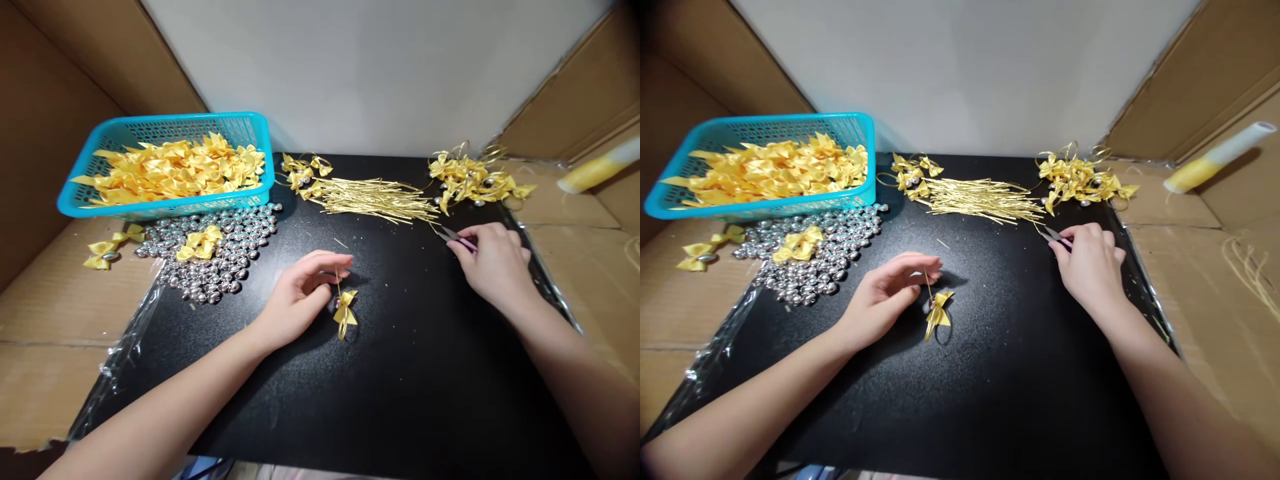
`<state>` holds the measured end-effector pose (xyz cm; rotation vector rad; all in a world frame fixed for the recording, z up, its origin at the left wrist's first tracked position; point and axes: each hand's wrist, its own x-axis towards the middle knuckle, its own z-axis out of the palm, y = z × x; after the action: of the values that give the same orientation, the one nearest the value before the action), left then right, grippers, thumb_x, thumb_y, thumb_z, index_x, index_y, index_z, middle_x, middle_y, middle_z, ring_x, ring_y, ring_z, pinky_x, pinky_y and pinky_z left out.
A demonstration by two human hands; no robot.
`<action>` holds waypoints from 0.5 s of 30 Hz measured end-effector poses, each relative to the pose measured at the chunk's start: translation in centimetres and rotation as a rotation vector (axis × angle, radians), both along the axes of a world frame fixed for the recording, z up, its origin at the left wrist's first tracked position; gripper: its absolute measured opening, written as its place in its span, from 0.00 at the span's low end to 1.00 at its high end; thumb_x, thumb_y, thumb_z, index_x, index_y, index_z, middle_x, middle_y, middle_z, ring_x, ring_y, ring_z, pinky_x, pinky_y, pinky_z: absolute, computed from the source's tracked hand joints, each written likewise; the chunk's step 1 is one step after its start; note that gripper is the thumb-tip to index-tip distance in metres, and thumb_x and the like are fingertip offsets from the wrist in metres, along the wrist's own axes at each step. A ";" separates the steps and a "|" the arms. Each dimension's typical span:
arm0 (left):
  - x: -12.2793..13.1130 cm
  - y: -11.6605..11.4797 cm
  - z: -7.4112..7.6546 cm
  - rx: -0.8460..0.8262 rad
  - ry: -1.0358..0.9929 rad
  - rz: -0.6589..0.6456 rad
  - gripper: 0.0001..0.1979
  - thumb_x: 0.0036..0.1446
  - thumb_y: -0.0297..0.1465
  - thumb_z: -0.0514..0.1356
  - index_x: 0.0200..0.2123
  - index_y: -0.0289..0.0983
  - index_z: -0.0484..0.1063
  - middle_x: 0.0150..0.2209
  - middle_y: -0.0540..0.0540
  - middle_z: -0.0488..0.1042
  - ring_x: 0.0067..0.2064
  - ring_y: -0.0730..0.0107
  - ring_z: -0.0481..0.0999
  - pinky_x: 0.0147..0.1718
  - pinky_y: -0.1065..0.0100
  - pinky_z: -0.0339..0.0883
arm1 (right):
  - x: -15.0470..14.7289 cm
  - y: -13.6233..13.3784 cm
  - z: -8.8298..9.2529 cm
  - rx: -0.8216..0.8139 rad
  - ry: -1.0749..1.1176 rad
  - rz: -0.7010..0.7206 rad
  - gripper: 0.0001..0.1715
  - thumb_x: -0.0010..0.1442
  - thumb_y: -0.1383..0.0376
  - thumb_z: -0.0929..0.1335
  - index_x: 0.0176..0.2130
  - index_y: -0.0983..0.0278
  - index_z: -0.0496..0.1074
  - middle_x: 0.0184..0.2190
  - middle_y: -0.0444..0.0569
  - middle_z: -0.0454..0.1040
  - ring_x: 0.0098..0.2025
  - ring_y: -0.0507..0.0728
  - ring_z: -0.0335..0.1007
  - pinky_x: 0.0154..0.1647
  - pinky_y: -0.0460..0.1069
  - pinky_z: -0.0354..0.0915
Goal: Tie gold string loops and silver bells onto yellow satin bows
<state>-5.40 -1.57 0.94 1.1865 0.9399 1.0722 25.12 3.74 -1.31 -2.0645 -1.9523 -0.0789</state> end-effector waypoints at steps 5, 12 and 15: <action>-1.3 0.9 0.9 0.159 0.252 -0.166 0.25 0.45 0.14 0.61 0.46 0.40 0.78 0.45 0.41 0.74 0.39 0.68 0.76 0.41 0.68 0.71 | 0.5 0.3 -0.4 0.051 0.084 0.123 0.13 0.60 0.55 0.64 0.30 0.61 0.68 0.32 0.53 0.71 0.34 0.62 0.66 0.34 0.55 0.61; -1.4 1.0 0.3 -0.002 0.103 -0.176 0.21 0.45 0.19 0.66 0.45 0.36 0.77 0.46 0.39 0.71 0.34 0.67 0.79 0.32 0.70 0.74 | -1.8 -1.6 2.2 0.080 0.204 0.120 0.16 0.62 0.51 0.62 0.34 0.61 0.63 0.24 0.48 0.73 0.24 0.58 0.70 0.25 0.50 0.58; -1.0 0.9 0.0 -0.034 0.024 -0.118 0.19 0.45 0.19 0.67 0.43 0.34 0.78 0.46 0.40 0.71 0.33 0.71 0.79 0.32 0.71 0.73 | -4.4 -3.9 3.3 -0.174 0.268 0.449 0.13 0.63 0.52 0.62 0.34 0.59 0.60 0.20 0.42 0.71 0.20 0.55 0.68 0.22 0.48 0.57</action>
<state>-6.43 -0.65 0.94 1.2142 0.8917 0.9459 20.74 -0.12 1.97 -1.5765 -2.2503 0.4531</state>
